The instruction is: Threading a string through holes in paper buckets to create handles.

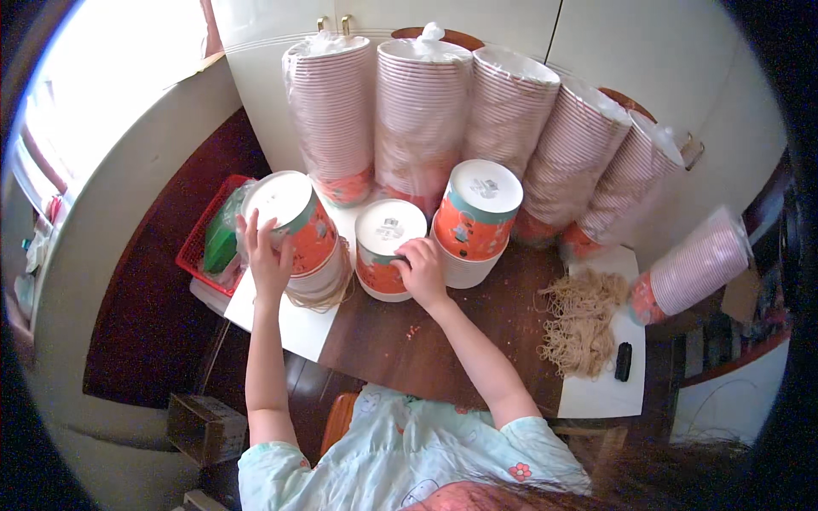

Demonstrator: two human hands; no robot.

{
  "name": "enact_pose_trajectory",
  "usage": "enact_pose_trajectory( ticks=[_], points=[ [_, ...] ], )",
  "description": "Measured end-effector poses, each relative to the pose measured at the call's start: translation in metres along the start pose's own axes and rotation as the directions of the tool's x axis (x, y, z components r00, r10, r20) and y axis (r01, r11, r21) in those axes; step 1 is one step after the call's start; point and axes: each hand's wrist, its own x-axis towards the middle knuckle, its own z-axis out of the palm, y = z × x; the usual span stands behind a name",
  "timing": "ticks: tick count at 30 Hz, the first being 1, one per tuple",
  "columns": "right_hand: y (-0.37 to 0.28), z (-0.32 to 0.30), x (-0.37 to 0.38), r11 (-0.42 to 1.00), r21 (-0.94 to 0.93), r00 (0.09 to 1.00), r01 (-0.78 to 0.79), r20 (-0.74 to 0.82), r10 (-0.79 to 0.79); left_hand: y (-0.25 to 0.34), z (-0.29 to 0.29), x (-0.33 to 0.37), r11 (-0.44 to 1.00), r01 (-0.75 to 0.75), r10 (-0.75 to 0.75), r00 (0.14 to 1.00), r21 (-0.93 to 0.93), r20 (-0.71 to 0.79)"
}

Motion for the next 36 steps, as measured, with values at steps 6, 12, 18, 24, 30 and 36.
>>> enact_pose_trajectory(
  ticks=[6,12,18,24,30,36],
  points=[
    [-0.004,-0.016,0.014,0.998,0.060,0.996,-0.017,-0.087,0.022,0.037,0.005,-0.041,0.999,-0.017,0.012,0.995,-0.052,-0.099],
    [-0.019,-0.034,0.036,0.998,0.057,0.987,0.026,-0.162,-0.016,0.065,0.047,-0.120,0.661,0.537,-0.388,0.842,-0.524,0.375],
    [-0.027,-0.048,0.045,0.996,0.082,0.986,0.029,-0.164,-0.015,0.079,0.088,-0.140,0.864,0.324,-0.172,0.909,-0.385,0.378],
    [-0.031,-0.068,0.046,0.994,0.103,0.987,0.047,-0.155,-0.031,0.084,0.089,-0.123,0.112,0.746,-0.465,0.623,-0.657,0.629],
    [-0.059,-0.108,0.042,0.983,0.125,0.969,0.133,-0.226,-0.102,0.102,0.067,-0.088,-0.488,0.535,-0.390,0.573,-0.689,0.721],
    [-0.069,-0.167,0.025,0.980,0.137,0.912,0.143,-0.403,-0.077,0.116,0.048,-0.073,-0.366,0.488,-0.379,0.699,-0.792,0.606]
  ],
)
